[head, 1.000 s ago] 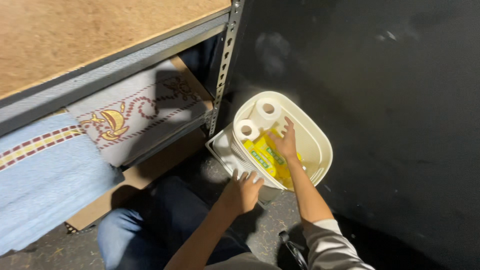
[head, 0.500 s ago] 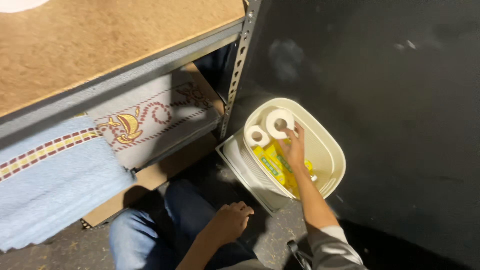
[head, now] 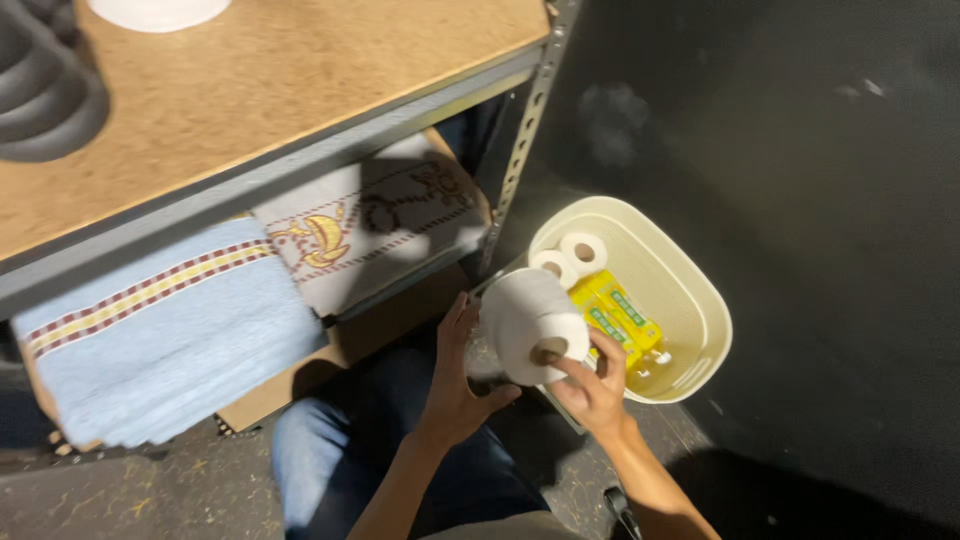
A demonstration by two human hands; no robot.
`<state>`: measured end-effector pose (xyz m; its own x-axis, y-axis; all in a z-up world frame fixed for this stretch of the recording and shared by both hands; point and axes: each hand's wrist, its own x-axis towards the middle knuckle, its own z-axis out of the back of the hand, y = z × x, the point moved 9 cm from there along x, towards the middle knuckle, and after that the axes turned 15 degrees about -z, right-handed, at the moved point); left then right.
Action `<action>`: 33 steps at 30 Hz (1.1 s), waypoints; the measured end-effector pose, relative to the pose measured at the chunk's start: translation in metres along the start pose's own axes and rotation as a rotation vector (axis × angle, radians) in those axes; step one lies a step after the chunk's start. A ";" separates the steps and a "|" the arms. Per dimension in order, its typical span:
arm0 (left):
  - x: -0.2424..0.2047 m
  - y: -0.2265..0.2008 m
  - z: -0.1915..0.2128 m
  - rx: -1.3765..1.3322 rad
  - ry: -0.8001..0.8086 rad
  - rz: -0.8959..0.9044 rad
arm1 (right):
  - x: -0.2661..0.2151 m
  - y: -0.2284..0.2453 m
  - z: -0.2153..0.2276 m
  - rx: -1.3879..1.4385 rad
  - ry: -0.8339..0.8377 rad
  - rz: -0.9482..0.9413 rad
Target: The person organizes supplies on a metal shelf by taking items from a white basket and placing them on the shelf. They stack black lids, place rolls of paper towels, and arrange yellow bottles next to existing glass jars and tea boxes.
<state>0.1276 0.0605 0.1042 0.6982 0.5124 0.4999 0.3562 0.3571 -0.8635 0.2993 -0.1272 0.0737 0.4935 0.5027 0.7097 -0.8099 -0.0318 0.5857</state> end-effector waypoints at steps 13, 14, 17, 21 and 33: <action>-0.014 -0.091 0.130 -0.083 -0.346 -0.023 | 0.083 0.169 -0.095 0.346 0.291 0.149; -0.009 -0.103 0.137 0.014 -0.359 0.010 | 0.090 0.177 -0.103 0.321 0.310 0.155; 0.021 -0.141 0.159 0.243 -0.427 -0.019 | 0.101 0.171 -0.128 0.274 0.226 0.150; 0.071 -0.198 0.180 0.380 -0.484 -0.169 | 0.186 0.200 -0.135 0.327 -0.002 -0.012; 0.259 -0.299 0.317 0.723 -0.378 0.229 | 0.495 0.310 -0.230 0.645 0.378 0.104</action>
<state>0.0049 0.3343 0.5127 0.4039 0.8139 0.4176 -0.3437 0.5581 -0.7553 0.2196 0.3110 0.5165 0.1881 0.7281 0.6591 -0.4423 -0.5364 0.7188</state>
